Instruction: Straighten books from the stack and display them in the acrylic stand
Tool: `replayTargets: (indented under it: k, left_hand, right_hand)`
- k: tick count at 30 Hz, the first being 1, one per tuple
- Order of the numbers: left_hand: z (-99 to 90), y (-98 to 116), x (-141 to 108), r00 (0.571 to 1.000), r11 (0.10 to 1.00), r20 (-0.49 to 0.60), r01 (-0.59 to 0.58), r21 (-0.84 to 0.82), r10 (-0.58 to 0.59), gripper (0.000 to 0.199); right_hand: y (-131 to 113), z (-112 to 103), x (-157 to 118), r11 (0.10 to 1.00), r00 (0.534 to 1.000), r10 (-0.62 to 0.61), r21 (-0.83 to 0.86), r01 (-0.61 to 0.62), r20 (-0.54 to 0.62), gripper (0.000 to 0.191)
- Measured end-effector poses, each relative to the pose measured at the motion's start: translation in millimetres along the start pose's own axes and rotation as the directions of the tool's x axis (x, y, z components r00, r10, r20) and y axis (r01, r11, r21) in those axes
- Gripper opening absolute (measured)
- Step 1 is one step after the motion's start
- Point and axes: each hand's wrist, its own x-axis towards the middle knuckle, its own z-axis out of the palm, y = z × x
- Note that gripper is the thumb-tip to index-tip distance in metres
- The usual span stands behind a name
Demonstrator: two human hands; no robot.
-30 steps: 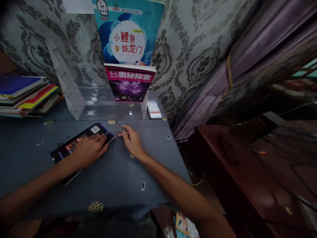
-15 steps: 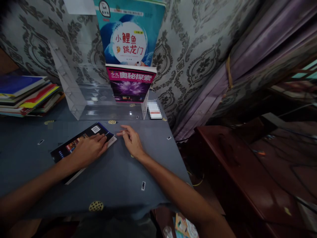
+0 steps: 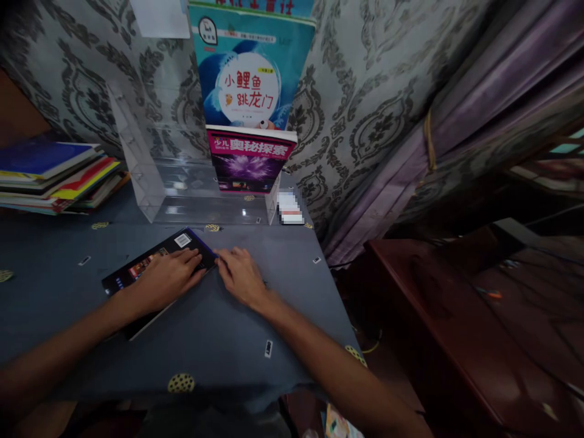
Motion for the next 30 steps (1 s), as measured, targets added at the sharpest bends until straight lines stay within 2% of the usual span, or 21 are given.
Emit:
replayTargets:
  k: [3,7,11,19,23,26,30]
  left_hand:
    - [3.3,-15,-9,1.0,0.996,-0.014,-0.024,-0.09,0.023,0.036]
    - [21.4,-33,-29,0.997,0.986,-0.072,-0.011,-0.166,-0.001,0.041]
    - [36.1,-39,-40,0.996,0.985,-0.089,0.012,-0.172,-0.028,0.046]
    - [38.9,-33,-28,0.99,0.986,-0.114,0.061,-0.153,-0.079,0.048]
    - [39.3,-35,-24,0.994,0.983,-0.064,0.082,-0.165,-0.093,0.051]
    - [36.8,-44,-32,0.999,0.98,0.007,0.038,-0.195,-0.037,0.058]
    - [31.8,-53,-58,0.981,0.952,0.081,-0.149,-0.267,0.176,0.077]
  right_hand:
    - [-3,-1,-3,0.997,0.999,-0.042,-0.068,0.044,0.032,0.033]
    - [-9,-2,-8,0.989,0.995,-0.063,-0.129,0.073,0.08,0.039]
    - [-12,0,0,0.971,0.99,-0.059,-0.223,0.086,0.124,0.043]
    - [-3,2,40,0.949,0.984,0.019,-0.314,0.038,0.176,0.042]
    - [3,5,49,0.954,0.986,0.05,-0.3,0.0,0.16,0.04]
    - [8,6,48,0.961,0.985,0.045,-0.276,0.003,0.165,0.041]
    - [14,7,45,0.972,0.982,0.021,-0.233,0.024,0.186,0.044]
